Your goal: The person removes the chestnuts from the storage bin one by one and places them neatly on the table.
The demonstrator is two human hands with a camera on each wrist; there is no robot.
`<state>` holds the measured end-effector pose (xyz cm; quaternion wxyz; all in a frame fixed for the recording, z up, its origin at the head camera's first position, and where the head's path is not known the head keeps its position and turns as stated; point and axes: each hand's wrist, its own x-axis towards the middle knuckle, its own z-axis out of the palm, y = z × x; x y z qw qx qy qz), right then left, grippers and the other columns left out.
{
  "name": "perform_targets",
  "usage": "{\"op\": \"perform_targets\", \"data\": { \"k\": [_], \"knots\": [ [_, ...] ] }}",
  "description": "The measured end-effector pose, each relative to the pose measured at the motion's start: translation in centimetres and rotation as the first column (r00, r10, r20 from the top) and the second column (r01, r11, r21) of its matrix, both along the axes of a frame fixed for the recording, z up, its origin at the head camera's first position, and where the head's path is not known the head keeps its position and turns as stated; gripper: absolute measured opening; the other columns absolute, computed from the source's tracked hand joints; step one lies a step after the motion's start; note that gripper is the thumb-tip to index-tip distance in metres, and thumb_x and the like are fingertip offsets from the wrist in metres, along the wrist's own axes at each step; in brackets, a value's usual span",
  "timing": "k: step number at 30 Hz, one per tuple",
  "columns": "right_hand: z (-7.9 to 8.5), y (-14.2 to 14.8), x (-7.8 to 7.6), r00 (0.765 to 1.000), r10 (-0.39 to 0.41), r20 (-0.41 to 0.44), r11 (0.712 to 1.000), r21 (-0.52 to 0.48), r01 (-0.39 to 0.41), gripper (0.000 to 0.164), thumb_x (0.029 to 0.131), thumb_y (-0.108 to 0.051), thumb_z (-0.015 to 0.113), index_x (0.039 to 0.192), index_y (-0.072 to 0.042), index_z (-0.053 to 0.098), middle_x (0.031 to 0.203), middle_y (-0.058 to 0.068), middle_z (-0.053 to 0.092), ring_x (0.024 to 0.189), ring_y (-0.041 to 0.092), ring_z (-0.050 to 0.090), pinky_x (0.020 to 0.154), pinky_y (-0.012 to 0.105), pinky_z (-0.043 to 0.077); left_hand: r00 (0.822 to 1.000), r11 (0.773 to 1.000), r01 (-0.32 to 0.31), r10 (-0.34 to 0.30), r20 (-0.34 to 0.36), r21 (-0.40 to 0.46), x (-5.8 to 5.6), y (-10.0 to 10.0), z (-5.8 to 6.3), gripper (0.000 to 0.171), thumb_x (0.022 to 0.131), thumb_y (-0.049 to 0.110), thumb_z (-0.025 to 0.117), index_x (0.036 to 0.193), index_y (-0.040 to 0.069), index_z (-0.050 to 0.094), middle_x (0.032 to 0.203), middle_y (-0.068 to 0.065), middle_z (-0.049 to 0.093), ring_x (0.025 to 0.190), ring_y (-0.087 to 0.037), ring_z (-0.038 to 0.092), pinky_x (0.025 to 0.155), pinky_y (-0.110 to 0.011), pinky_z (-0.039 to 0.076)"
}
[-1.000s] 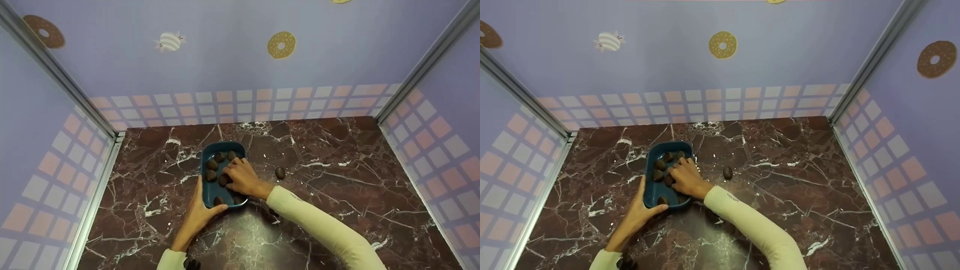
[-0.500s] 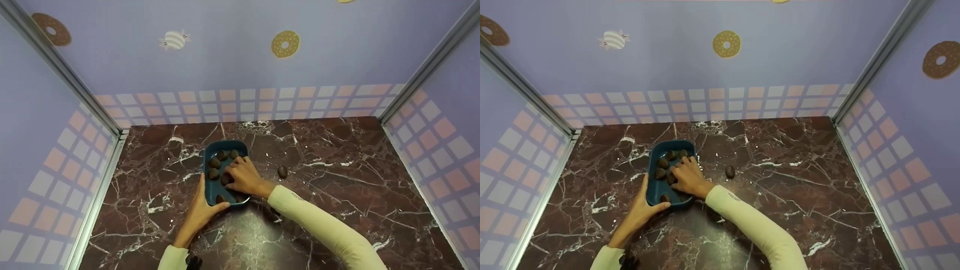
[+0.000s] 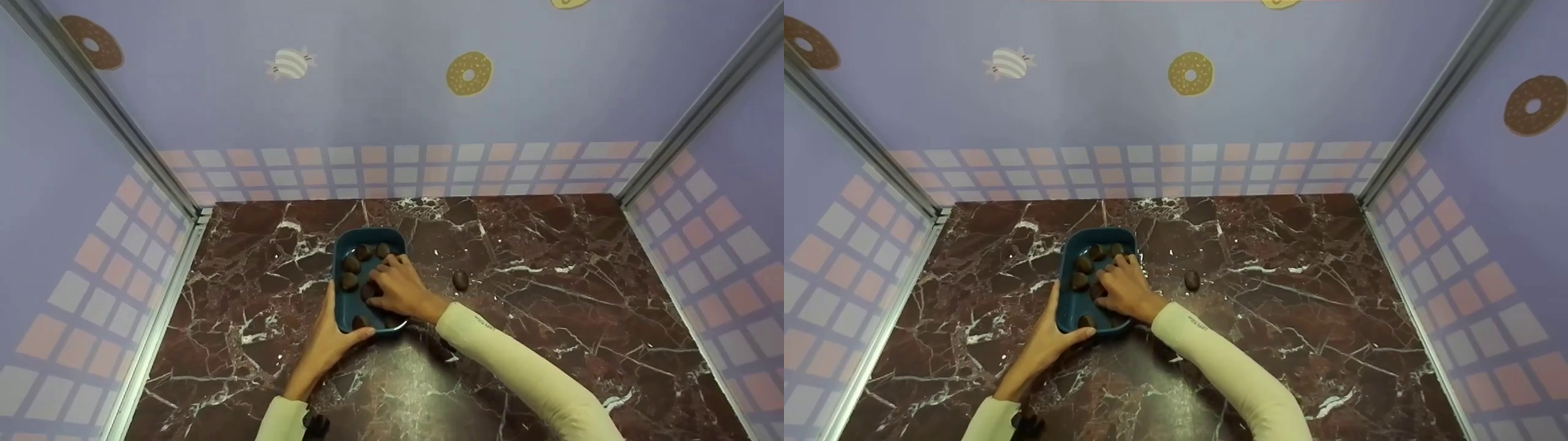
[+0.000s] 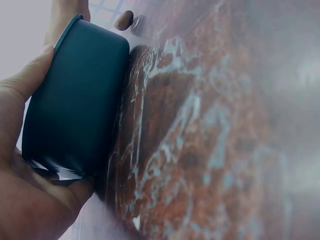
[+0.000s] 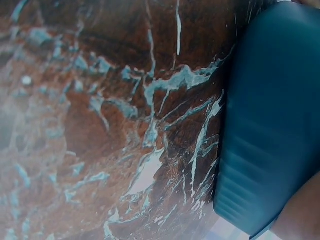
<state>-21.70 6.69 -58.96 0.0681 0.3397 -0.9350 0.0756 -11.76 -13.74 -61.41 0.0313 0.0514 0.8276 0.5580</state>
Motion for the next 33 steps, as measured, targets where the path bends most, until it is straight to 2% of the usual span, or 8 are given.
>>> {"op": "perform_targets", "data": {
  "k": [6,11,15,20,23,26,29,33],
  "knots": [
    [-0.3,0.0,0.1,1.0,0.006,-0.008,0.997,-0.081,-0.007,0.041,0.084,-0.05,0.078,0.104,-0.014,0.073,0.101,0.004,0.073,0.101,0.026,0.055,0.095,0.048,0.041,1.0,1.0,-0.003,0.003,0.001,-0.018,-0.1,-0.2,-0.3,0.129,0.077,0.028,0.09,0.163,0.032,-0.006,0.169,-0.015,0.003,0.152,-0.039,0.015,0.114,-0.064,0.024],
    [0.1,0.4,1.0,0.997,0.02,0.072,0.966,-0.258,-0.001,0.039,0.084,-0.043,0.08,0.109,-0.014,0.072,0.106,0.002,0.07,0.105,0.023,0.054,0.092,0.045,0.044,1.0,1.0,0.003,-0.003,0.004,0.004,0.0,-0.2,-0.3,0.128,0.078,0.027,0.09,0.163,0.033,-0.006,0.169,-0.014,0.002,0.152,-0.039,0.013,0.115,-0.065,0.021],
    [0.8,1.4,2.0,0.991,0.053,0.122,0.92,-0.391,-0.001,0.039,0.084,-0.039,0.08,0.112,-0.014,0.07,0.11,0.001,0.066,0.107,0.021,0.053,0.092,0.043,0.046,1.0,1.0,0.001,-0.001,-0.005,-0.003,-0.1,-0.4,-0.3,0.127,0.079,0.027,0.089,0.162,0.033,-0.006,0.169,-0.017,0.002,0.152,-0.041,0.013,0.114,-0.067,0.022],
    [1.4,3.6,2.7,0.993,0.074,0.091,0.863,-0.504,-0.019,0.04,0.083,-0.032,0.082,0.115,-0.012,0.069,0.111,0.003,0.064,0.105,0.02,0.054,0.09,0.04,0.048,1.0,1.0,-0.004,0.004,-0.014,0.007,-0.1,-0.5,-0.2,0.128,0.078,0.025,0.09,0.162,0.036,-0.006,0.17,-0.013,0.001,0.152,-0.04,0.013,0.114,-0.066,0.022],
    [1.6,5.3,3.0,0.991,0.067,0.119,0.831,-0.557,0.01,0.04,0.083,-0.029,0.082,0.116,-0.012,0.069,0.112,0.001,0.064,0.106,0.019,0.055,0.091,0.039,0.049,1.0,1.0,-0.013,0.012,0.006,0.005,0.1,-0.4,-0.2,0.127,0.078,0.027,0.089,0.162,0.037,-0.005,0.17,-0.011,0.001,0.153,-0.04,0.011,0.114,-0.067,0.021],
    [1.7,7.0,3.3,0.985,0.06,0.164,0.795,-0.605,0.052,0.039,0.084,-0.028,0.083,0.117,-0.013,0.069,0.113,-0.001,0.065,0.108,0.018,0.056,0.093,0.041,0.05,1.0,1.0,-0.019,0.019,0.022,-0.012,0.1,-0.3,-0.2,0.127,0.078,0.029,0.09,0.164,0.031,-0.003,0.169,-0.014,0.002,0.152,-0.042,0.011,0.112,-0.069,0.022],
    [1.5,8.7,3.6,0.983,0.051,0.178,0.749,-0.657,0.08,0.038,0.083,-0.026,0.084,0.115,-0.011,0.07,0.111,0.0,0.066,0.105,0.017,0.058,0.09,0.044,0.051,1.0,0.999,-0.021,0.021,0.008,-0.035,0.0,-0.2,-0.2,0.128,0.075,0.032,0.091,0.164,0.023,-0.001,0.169,-0.018,0.005,0.152,-0.043,0.013,0.112,-0.069,0.023],
    [1.1,11.0,4.0,0.982,0.018,0.188,0.692,-0.712,0.124,0.037,0.081,-0.022,0.087,0.112,-0.009,0.072,0.106,0.002,0.068,0.093,0.018,0.061,0.079,0.036,0.051,1.0,0.999,-0.018,0.017,-0.021,-0.047,-0.1,-0.1,-0.2,0.13,0.073,0.033,0.092,0.165,0.019,0.001,0.169,-0.017,0.006,0.152,-0.042,0.014,0.113,-0.068,0.023]
  ]
}}
